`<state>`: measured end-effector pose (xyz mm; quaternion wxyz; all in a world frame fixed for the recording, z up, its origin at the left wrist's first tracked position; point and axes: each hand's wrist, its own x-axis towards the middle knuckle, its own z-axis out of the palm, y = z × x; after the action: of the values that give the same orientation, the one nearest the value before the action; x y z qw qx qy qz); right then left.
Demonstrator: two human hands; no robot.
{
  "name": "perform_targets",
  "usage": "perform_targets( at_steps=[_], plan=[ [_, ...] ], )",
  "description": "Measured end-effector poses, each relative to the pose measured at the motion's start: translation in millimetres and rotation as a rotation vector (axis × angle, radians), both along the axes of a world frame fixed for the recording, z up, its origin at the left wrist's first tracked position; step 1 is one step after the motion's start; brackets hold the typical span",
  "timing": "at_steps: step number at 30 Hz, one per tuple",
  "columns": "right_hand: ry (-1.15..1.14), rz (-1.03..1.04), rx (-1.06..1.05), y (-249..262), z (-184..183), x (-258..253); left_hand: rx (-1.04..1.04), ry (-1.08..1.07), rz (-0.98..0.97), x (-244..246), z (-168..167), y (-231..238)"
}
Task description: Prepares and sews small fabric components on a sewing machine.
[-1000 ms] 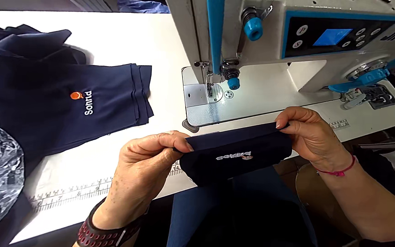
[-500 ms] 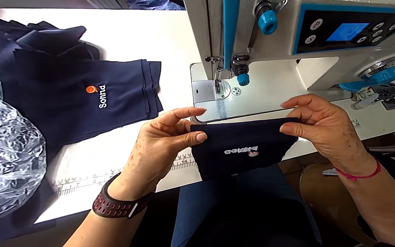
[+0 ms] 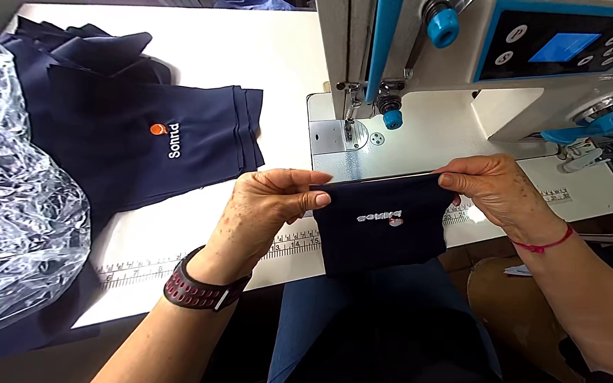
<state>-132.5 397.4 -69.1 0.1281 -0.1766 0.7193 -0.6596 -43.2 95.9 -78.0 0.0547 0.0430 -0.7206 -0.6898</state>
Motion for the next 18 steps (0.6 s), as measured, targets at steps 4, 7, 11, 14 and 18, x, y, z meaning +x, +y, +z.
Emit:
perform_targets(
  at_steps=[4,7,11,14,18],
  plan=[
    [-0.125,0.022,0.025,-3,0,-8,-0.038,0.001,-0.001,-7,-2,-4],
    [-0.102,0.019,0.038,-5,-5,-12,-0.072,-0.015,0.003,-11,-3,-5],
    [-0.036,0.014,0.081,-7,-7,-16,-0.124,-0.066,0.019,-18,-1,-5],
    [0.04,0.012,0.131,-10,-10,-20,-0.174,-0.122,0.032,-22,3,-4],
    [0.127,0.035,0.161,-10,-15,-28,-0.226,-0.167,0.005,-29,5,-5]
  ],
)
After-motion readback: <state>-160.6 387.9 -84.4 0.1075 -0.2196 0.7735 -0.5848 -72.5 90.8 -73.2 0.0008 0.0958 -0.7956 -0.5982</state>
